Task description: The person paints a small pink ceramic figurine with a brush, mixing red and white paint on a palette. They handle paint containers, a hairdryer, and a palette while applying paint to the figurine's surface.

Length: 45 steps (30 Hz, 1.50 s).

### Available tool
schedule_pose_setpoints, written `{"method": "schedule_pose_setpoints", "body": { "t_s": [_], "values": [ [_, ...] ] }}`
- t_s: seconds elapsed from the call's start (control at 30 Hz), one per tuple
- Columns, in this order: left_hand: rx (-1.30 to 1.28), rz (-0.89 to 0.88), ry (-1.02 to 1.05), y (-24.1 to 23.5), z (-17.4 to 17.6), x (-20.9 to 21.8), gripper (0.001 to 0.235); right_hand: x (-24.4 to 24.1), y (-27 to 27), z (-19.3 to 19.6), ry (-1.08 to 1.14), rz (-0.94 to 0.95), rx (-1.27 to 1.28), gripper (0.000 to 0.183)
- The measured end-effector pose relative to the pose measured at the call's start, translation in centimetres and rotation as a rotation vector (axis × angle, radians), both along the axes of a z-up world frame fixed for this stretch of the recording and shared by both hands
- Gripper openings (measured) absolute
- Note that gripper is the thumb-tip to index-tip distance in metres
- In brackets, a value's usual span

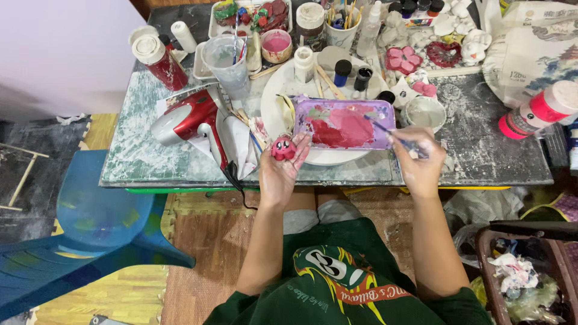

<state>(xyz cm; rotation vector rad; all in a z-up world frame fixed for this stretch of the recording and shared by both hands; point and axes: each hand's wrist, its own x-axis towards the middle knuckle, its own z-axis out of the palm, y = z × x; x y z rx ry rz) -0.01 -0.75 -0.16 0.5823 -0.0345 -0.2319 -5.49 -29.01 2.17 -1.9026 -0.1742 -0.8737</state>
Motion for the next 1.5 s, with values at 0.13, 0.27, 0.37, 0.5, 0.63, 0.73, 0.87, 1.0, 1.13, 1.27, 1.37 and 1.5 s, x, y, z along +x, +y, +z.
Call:
{"method": "schedule_pose_setpoints", "body": {
  "t_s": [0.13, 0.27, 0.37, 0.5, 0.63, 0.73, 0.87, 1.0, 1.13, 1.27, 1.37, 1.5],
  "values": [
    [0.049, -0.026, -0.013, -0.4, 0.9, 0.0, 0.055, -0.1, 0.1, 1.4, 0.032, -0.082, -0.334, 0.02],
    [0.133, -0.074, -0.131, -1.1, 1.9, -0.1, 0.053, 0.1, -0.4, 2.1, 0.057, -0.023, -0.383, 0.034],
    [0.167, -0.101, -0.192, -1.6, 2.4, -0.8, 0.052, -0.1, -1.1, 1.9, 0.101, 0.152, -0.185, 0.044],
    [0.142, -0.124, -0.248, -2.3, 2.6, -1.1, 0.051, -1.3, -1.4, 3.4, 0.127, 0.199, -0.126, 0.055],
    [0.055, -0.21, -0.21, -2.9, 2.4, -1.6, 0.052, -2.2, 1.8, 5.8, 0.027, 0.137, -0.302, 0.07],
    [0.015, -0.268, -0.212, -3.6, 2.3, -2.2, 0.052, -2.3, 5.0, 7.3, 0.007, 0.163, -0.445, 0.079],
    [-0.039, -0.301, -0.193, -4.5, 2.0, -3.1, 0.052, -1.7, 7.1, 8.4, 0.05, 0.194, -0.562, 0.084],
    [-0.039, -0.299, -0.179, -5.0, 1.5, -3.8, 0.052, -1.9, 7.8, 8.4, 0.096, 0.188, -0.599, 0.083],
    [0.01, -0.272, -0.191, -5.4, 1.5, -4.3, 0.051, -2.1, 7.6, 8.2, 0.067, 0.197, -0.596, 0.08],
    [-0.034, -0.29, -0.223, -5.8, 0.9, -4.3, 0.05, -2.3, 7.2, 7.9, 0.079, 0.227, -0.56, 0.078],
    [0.017, -0.293, -0.12, -5.6, 0.1, -4.1, 0.054, -2.3, 7.3, 7.8, 0.098, 0.233, -0.543, 0.077],
    [0.068, -0.245, -0.043, -5.1, -0.4, -4.0, 0.056, -1.9, 7.9, 7.8, 0.097, 0.252, -0.548, 0.074]
  ]
}}
